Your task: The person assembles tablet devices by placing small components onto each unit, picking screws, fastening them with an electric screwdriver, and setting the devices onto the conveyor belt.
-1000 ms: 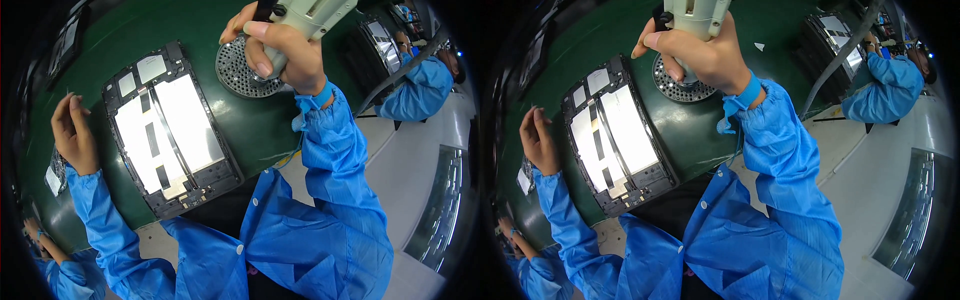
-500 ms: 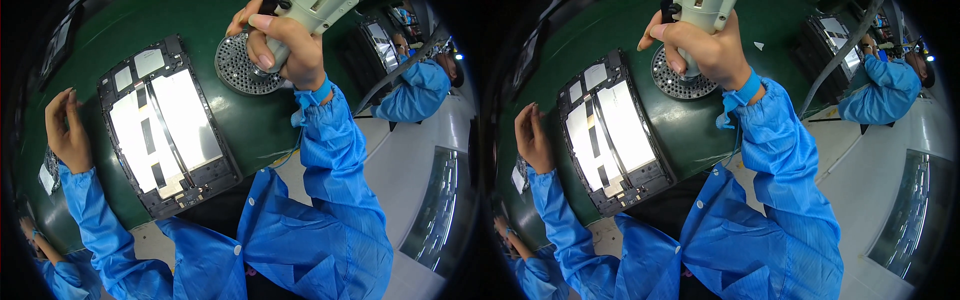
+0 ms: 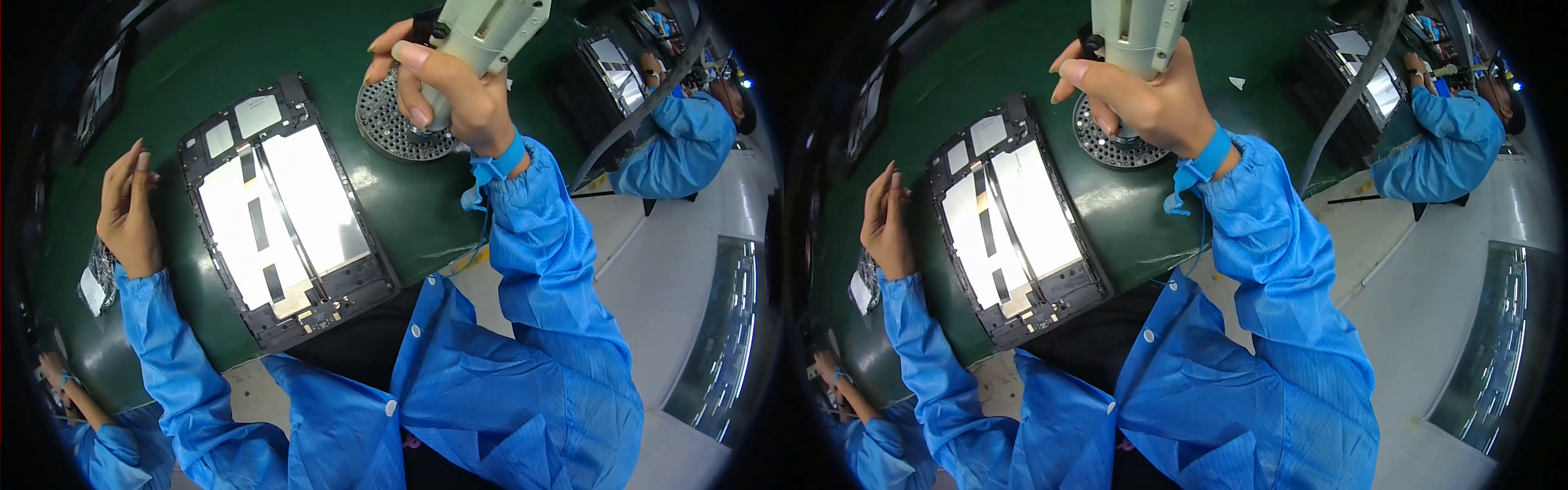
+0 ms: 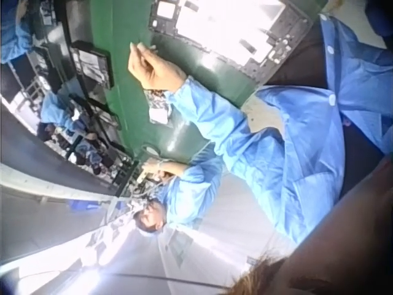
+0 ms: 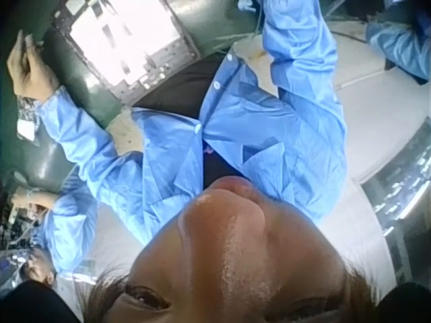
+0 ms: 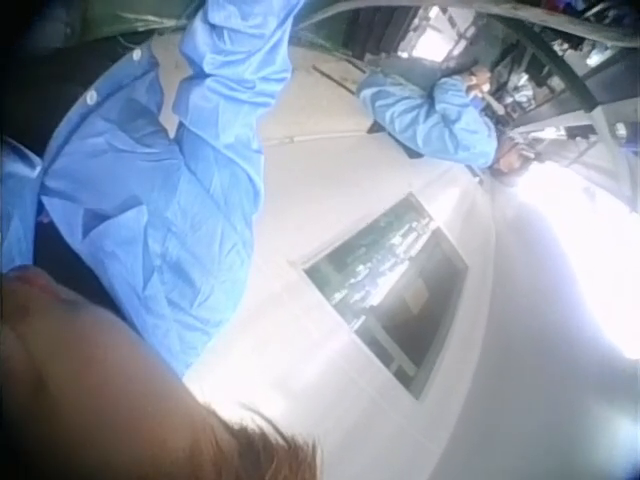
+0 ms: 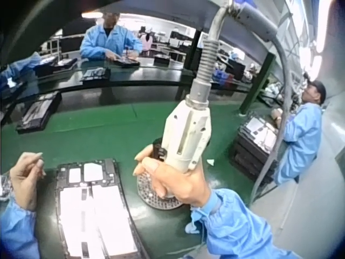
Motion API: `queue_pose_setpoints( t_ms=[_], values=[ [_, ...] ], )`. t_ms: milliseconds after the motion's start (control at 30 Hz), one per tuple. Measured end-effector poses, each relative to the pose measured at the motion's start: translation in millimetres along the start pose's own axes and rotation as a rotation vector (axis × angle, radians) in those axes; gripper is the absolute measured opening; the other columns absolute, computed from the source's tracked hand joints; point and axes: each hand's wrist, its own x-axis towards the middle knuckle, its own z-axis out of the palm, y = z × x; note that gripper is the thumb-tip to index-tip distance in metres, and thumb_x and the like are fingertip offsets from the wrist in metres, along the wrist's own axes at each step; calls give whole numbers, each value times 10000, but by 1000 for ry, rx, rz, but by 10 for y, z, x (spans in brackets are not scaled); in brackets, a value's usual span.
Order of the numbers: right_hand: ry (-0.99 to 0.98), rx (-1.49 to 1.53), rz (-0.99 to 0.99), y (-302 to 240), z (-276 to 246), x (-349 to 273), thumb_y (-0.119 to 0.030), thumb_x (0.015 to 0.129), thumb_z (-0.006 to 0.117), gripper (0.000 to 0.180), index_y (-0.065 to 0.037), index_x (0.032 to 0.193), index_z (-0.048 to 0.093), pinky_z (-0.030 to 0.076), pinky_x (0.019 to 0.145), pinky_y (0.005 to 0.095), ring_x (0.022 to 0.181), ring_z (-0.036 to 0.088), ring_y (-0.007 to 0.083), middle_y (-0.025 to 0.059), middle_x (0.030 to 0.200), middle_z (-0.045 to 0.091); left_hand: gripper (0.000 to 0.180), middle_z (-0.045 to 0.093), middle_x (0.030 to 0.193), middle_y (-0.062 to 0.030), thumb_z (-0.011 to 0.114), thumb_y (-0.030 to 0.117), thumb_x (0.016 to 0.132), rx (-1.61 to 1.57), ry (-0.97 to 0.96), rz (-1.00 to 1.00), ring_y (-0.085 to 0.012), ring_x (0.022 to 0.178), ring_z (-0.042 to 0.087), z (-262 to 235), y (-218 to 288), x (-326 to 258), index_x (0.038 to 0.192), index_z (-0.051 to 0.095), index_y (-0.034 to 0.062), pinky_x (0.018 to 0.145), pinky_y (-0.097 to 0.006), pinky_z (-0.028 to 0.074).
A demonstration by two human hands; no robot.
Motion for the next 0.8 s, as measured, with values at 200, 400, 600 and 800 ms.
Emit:
queue_pose_setpoints(
  t_ms=[200, 400, 600, 800],
  values=[
    [-9, 115, 24, -8, 18, -5, -168, 985, 505, 314, 91, 1116, 623, 449, 478, 271, 466, 499, 109, 122, 639, 611, 310, 699, 1084, -61, 682, 155, 982, -161, -25, -144, -103, 854, 615, -97, 51, -3, 1251, 691, 2, 783, -239, 501],
    [-20, 283, 66, -78, -145, 5, -191, 1012, 405, 373, 104, 1203, 528, 405, 444, 237, 456, 427, 88, 206, 937, 604, 296, 720, 1026, -22, 681, 243, 986, -164, -228, -189, -78, 870, 613, 29, 62, 111, 1187, 737, 34, 789, -235, 494],
    [-19, 299, -19, -197, 220, 209, -162, 947, 535, 307, 99, 1061, 651, 446, 496, 273, 483, 509, 127, 94, 599, 579, 275, 721, 1007, -2, 690, 208, 973, -161, -359, -282, -65, 919, 593, 39, 158, 200, 1175, 743, 28, 820, -215, 466],
    [-13, 256, 9, -246, 348, 245, -209, 919, 581, 330, 87, 1025, 684, 498, 506, 281, 542, 610, 142, 77, 570, 591, 263, 730, 933, -49, 724, 201, 944, -142, -383, -241, -112, 896, 640, 55, 79, 275, 1146, 758, 34, 840, -232, 494]
  ],
)
